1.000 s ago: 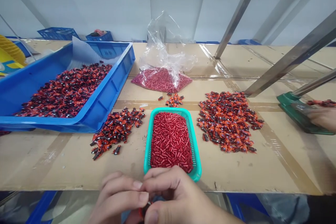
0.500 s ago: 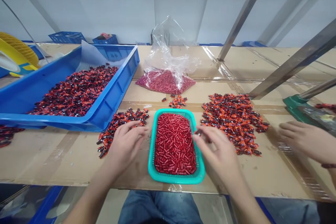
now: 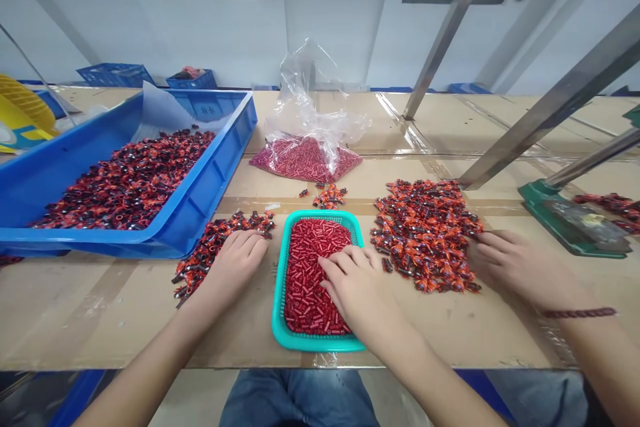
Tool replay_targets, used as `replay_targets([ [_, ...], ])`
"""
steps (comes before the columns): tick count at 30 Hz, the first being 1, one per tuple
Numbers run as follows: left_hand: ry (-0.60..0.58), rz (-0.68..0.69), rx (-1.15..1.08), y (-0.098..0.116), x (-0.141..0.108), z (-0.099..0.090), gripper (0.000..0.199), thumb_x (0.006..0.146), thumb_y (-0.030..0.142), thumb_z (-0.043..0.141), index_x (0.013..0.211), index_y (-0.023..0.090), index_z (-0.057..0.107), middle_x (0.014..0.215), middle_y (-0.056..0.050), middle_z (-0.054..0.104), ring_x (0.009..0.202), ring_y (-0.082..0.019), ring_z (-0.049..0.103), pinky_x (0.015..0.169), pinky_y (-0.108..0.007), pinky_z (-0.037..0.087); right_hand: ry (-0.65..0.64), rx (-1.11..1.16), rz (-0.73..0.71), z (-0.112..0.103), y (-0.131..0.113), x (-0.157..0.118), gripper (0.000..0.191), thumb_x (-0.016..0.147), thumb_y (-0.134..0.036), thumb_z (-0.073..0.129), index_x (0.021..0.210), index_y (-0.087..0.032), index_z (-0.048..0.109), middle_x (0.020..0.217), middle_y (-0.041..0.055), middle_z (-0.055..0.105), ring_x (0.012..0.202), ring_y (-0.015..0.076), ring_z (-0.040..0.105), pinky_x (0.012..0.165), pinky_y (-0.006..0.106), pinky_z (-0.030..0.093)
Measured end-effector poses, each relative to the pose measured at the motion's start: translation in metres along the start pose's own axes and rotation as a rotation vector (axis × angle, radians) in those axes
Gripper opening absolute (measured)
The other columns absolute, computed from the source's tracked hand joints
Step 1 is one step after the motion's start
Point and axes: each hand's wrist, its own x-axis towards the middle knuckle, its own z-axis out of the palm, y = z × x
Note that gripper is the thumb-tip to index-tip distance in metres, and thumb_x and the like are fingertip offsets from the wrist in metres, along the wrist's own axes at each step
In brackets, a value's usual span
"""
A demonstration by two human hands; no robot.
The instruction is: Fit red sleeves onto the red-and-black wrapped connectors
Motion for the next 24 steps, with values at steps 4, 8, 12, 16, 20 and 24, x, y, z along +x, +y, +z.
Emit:
replay_targets([
  [4,-0.004,0.007,-0.027,0.002,-0.009,-0.005,0.024,0.100,0.003,0.046,0.093,0.020,0.062,0.099,-0.009,0.073,0.088,-0.025,0.066,0.088,-0.040,0.052,-0.058,0.005,-0.015,0.005,-0.007,0.009,0.022,0.101,-0.010,0.057,0.090,-0.018,0.075,0.087,0.0067,0.075,0.088,0.0250,0.065,0.088,0.043,0.043],
  [8,-0.027,-0.024,-0.051,0.001,-0.011,-0.004,0.025,0.098,-0.001,0.047,0.099,0.018,0.063,0.103,-0.011,0.073,0.095,-0.028,0.066,0.086,-0.040,0.052,-0.063,0.041,-0.015,0.002,-0.006,0.010,0.022,0.101,-0.012,0.057,0.086,-0.018,0.072,0.085,0.0071,0.074,0.087,0.0254,0.065,0.087,0.042,0.042],
  [12,-0.023,-0.069,-0.097,-0.003,-0.005,0.001,0.029,0.094,-0.005,0.046,0.093,0.019,0.062,0.099,-0.012,0.072,0.089,-0.030,0.064,0.080,-0.041,0.053,-0.013,0.129,0.015,0.001,-0.005,0.009,0.022,0.106,-0.019,0.054,0.093,-0.020,0.073,0.087,0.0066,0.077,0.087,0.0253,0.067,0.085,0.041,0.043],
  [16,0.065,-0.112,-0.196,-0.004,0.000,-0.001,0.027,0.094,-0.004,0.046,0.089,0.020,0.059,0.092,-0.012,0.072,0.086,-0.031,0.066,0.077,-0.044,0.054,0.065,0.279,0.067,-0.008,-0.006,0.010,0.021,0.106,-0.031,0.058,0.094,-0.021,0.072,0.086,0.0048,0.078,0.084,0.0227,0.069,0.082,0.040,0.047],
  [20,0.217,-0.124,-0.397,0.014,-0.007,-0.019,0.020,0.098,0.005,0.052,0.091,0.023,0.051,0.102,-0.009,0.071,0.097,-0.026,0.071,0.083,-0.041,0.059,0.126,0.471,0.099,-0.027,-0.018,0.011,0.025,0.104,-0.040,0.063,0.088,-0.022,0.069,0.082,0.0027,0.075,0.079,0.0186,0.070,0.073,0.034,0.055],
  [24,0.362,-0.177,-0.642,0.051,-0.023,-0.047,0.019,0.101,0.013,0.058,0.097,0.026,0.044,0.103,-0.005,0.068,0.092,-0.016,0.075,0.081,-0.030,0.064,0.207,0.864,0.143,-0.042,-0.042,0.010,0.019,0.099,-0.038,0.071,0.087,-0.023,0.068,0.079,0.0004,0.072,0.078,0.0170,0.069,0.070,0.031,0.059],
])
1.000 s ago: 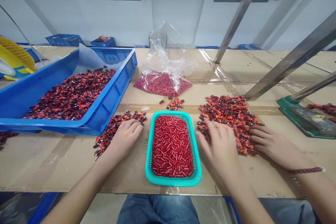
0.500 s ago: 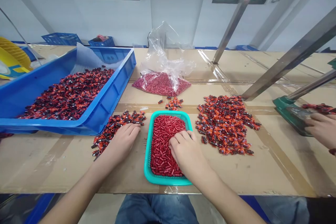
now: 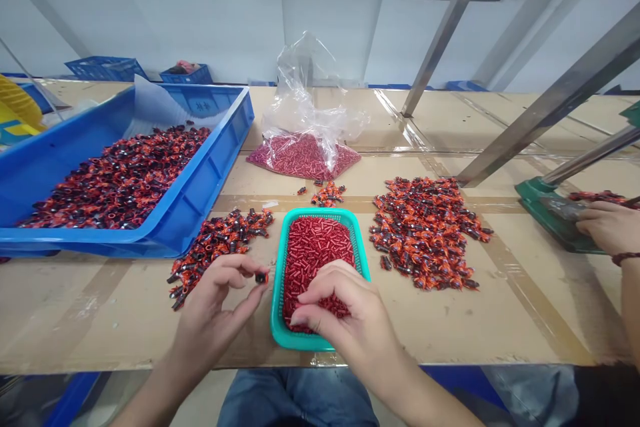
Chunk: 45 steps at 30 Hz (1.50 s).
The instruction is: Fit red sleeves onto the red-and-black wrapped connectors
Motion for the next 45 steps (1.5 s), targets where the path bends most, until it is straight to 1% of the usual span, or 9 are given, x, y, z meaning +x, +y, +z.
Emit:
replay_targets([
  [4,0.100,-0.057,-0.320,0.039,-0.007,-0.006,0.025,0.096,0.009,0.068,0.107,0.024,0.051,0.104,-0.005,0.075,0.096,-0.016,0.077,0.083,-0.028,0.066,0.043,0.116,-0.094,0.010,-0.020,0.000,0.017,0.095,-0.036,0.077,0.090,-0.023,0.067,0.078,-0.0007,0.071,0.077,0.0160,0.067,0.072,0.032,0.058],
  [8,0.116,0.060,-0.248,0.055,-0.003,-0.014,0.031,0.090,-0.003,0.067,0.096,0.023,0.053,0.097,-0.003,0.082,0.092,-0.013,0.078,0.087,-0.027,0.063,0.021,0.000,-0.220,0.012,-0.030,0.003,0.016,0.098,-0.036,0.072,0.093,-0.022,0.065,0.074,-0.0010,0.071,0.069,0.0150,0.067,0.072,0.034,0.059],
  [15,0.021,0.165,-0.018,0.059,-0.007,-0.021,0.030,0.090,-0.006,0.060,0.082,0.022,0.053,0.099,-0.007,0.086,0.094,-0.017,0.081,0.084,-0.029,0.061,0.001,-0.188,-0.253,0.014,-0.030,-0.002,0.016,0.098,-0.029,0.073,0.089,-0.021,0.061,0.076,0.0004,0.073,0.075,0.0162,0.066,0.074,0.033,0.058],
  [19,0.004,0.213,0.044,0.061,-0.009,-0.020,0.031,0.093,-0.004,0.058,0.076,0.021,0.053,0.099,-0.008,0.086,0.093,-0.018,0.081,0.083,-0.031,0.061,-0.007,-0.123,-0.189,0.017,-0.027,-0.001,0.024,0.093,-0.026,0.079,0.083,-0.022,0.058,0.074,-0.0013,0.069,0.073,0.0153,0.063,0.068,0.030,0.055],
  [24,0.093,0.078,-0.171,0.063,-0.008,-0.015,0.033,0.088,-0.007,0.063,0.080,0.023,0.050,0.097,-0.003,0.086,0.089,-0.015,0.080,0.081,-0.029,0.062,-0.009,0.182,-0.033,0.020,-0.025,0.000,0.028,0.090,-0.037,0.082,0.080,-0.022,0.060,0.073,-0.0029,0.067,0.072,0.0131,0.064,0.067,0.027,0.056],
  [28,0.176,-0.073,-0.434,0.066,-0.009,-0.010,0.042,0.082,-0.012,0.067,0.090,0.025,0.049,0.101,-0.001,0.085,0.089,-0.016,0.080,0.085,-0.031,0.064,0.096,0.308,0.032,0.018,-0.028,-0.005,0.029,0.093,-0.047,0.075,0.082,-0.023,0.064,0.073,-0.0012,0.066,0.073,0.0146,0.062,0.067,0.029,0.055],
  [33,0.222,-0.116,-0.619,0.070,-0.011,-0.008,0.047,0.079,-0.014,0.072,0.097,0.024,0.052,0.106,-0.001,0.085,0.089,-0.016,0.081,0.089,-0.032,0.065,0.166,0.197,-0.074,0.012,-0.036,-0.005,0.027,0.095,-0.045,0.074,0.084,-0.022,0.064,0.070,-0.0018,0.065,0.071,0.0141,0.061,0.071,0.031,0.056],
  [38,0.220,-0.115,-0.628,0.073,-0.010,-0.010,0.044,0.080,-0.012,0.074,0.088,0.024,0.050,0.107,0.002,0.086,0.087,-0.015,0.082,0.087,-0.029,0.066,0.092,0.037,-0.217,0.007,-0.047,-0.004,0.021,0.088,-0.029,0.084,0.090,-0.021,0.065,0.070,-0.0025,0.068,0.067,0.0133,0.066,0.067,0.030,0.057],
  [45,0.146,-0.079,-0.533,0.080,-0.007,-0.016,0.030,0.105,0.020,0.060,0.077,0.024,0.051,0.099,-0.002,0.087,0.086,-0.018,0.083,0.079,-0.033,0.068,0.019,-0.145,-0.297,0.001,-0.053,-0.006,0.015,0.092,-0.025,0.080,0.093,-0.021,0.066,0.072,-0.0027,0.071,0.065,0.0119,0.068,0.071,0.029,0.059],
])
